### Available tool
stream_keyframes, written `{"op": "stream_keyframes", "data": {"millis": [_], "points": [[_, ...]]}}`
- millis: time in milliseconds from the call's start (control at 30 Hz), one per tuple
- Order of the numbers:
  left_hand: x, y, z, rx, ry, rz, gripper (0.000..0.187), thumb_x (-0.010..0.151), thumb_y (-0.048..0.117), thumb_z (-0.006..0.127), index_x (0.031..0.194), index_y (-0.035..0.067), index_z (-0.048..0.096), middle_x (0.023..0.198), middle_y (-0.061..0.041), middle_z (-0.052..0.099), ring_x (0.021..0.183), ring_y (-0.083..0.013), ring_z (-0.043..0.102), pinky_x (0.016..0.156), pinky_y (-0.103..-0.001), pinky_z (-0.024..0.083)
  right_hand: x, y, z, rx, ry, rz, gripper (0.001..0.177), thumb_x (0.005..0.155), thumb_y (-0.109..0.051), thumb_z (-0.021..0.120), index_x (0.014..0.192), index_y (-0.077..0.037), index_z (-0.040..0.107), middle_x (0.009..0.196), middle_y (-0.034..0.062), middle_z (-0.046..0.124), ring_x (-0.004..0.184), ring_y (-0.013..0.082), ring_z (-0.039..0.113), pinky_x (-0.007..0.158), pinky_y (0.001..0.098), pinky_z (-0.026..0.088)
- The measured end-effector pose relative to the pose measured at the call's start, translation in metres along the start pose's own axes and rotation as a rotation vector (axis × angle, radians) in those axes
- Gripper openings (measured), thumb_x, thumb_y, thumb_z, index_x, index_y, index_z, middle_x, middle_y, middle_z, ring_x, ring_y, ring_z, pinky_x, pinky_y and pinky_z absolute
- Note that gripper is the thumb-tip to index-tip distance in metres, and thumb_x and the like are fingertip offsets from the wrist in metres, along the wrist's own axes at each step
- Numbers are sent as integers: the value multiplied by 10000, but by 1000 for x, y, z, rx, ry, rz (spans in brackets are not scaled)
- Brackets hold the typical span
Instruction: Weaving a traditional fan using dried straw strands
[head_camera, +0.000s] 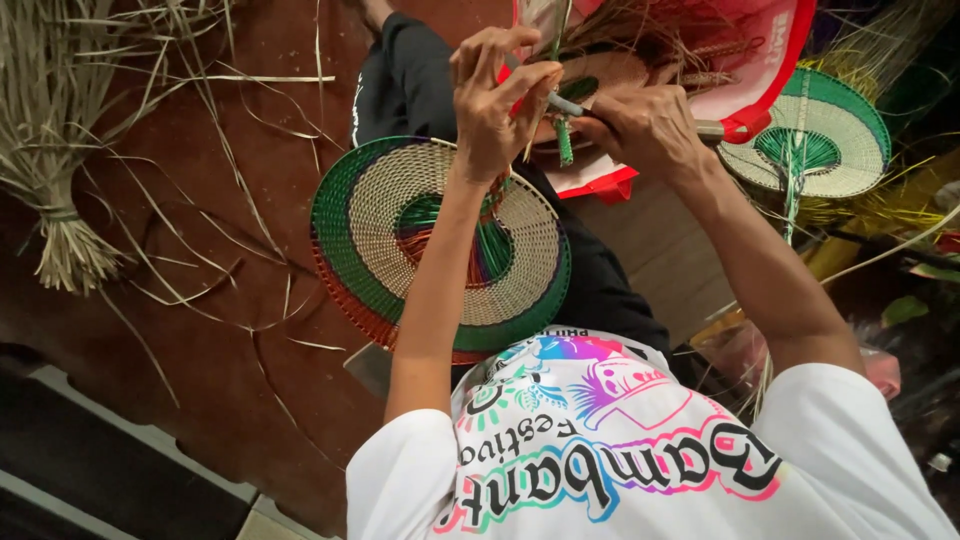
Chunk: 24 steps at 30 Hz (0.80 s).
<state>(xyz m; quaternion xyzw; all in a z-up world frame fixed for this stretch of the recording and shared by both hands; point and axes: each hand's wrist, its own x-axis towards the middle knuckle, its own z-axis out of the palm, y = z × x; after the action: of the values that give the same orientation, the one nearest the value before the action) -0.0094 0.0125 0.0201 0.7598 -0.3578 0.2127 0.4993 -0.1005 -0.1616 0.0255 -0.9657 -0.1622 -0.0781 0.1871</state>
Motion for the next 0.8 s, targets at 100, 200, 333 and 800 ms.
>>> {"op": "stream_keyframes", "data": {"millis": [100,200,333,800], "points": [[0,1,0,-17,-27,-20,34,785,173,650,798,145,665,1023,53,510,934,-152,467,861,-311,327,0,0,-2,0,-15,4,310,915,-227,644,688,-40,545,568,33,468,416,173,371,418,303,304],[-1,0,1,-19,-29,-12,50,787,185,645,799,143,669,1018,54,517,918,-150,476,865,-303,332,2,1,-1,44,-17,3,365,939,-236,614,654,-38,502,559,42,463,417,181,362,422,313,293],[-3,-2,3,-82,-31,11,70,789,161,611,804,101,643,778,20,553,705,-136,439,670,-265,374,3,4,2,93,-19,4,363,943,-213,600,651,-34,482,553,39,467,415,173,359,423,312,285],[-19,-7,15,-108,-342,88,578,774,34,670,1267,194,414,1095,42,629,1044,-161,477,844,-273,438,5,2,11,212,-54,108,140,813,-102,658,716,-11,614,574,84,551,384,226,393,398,322,321]]}}
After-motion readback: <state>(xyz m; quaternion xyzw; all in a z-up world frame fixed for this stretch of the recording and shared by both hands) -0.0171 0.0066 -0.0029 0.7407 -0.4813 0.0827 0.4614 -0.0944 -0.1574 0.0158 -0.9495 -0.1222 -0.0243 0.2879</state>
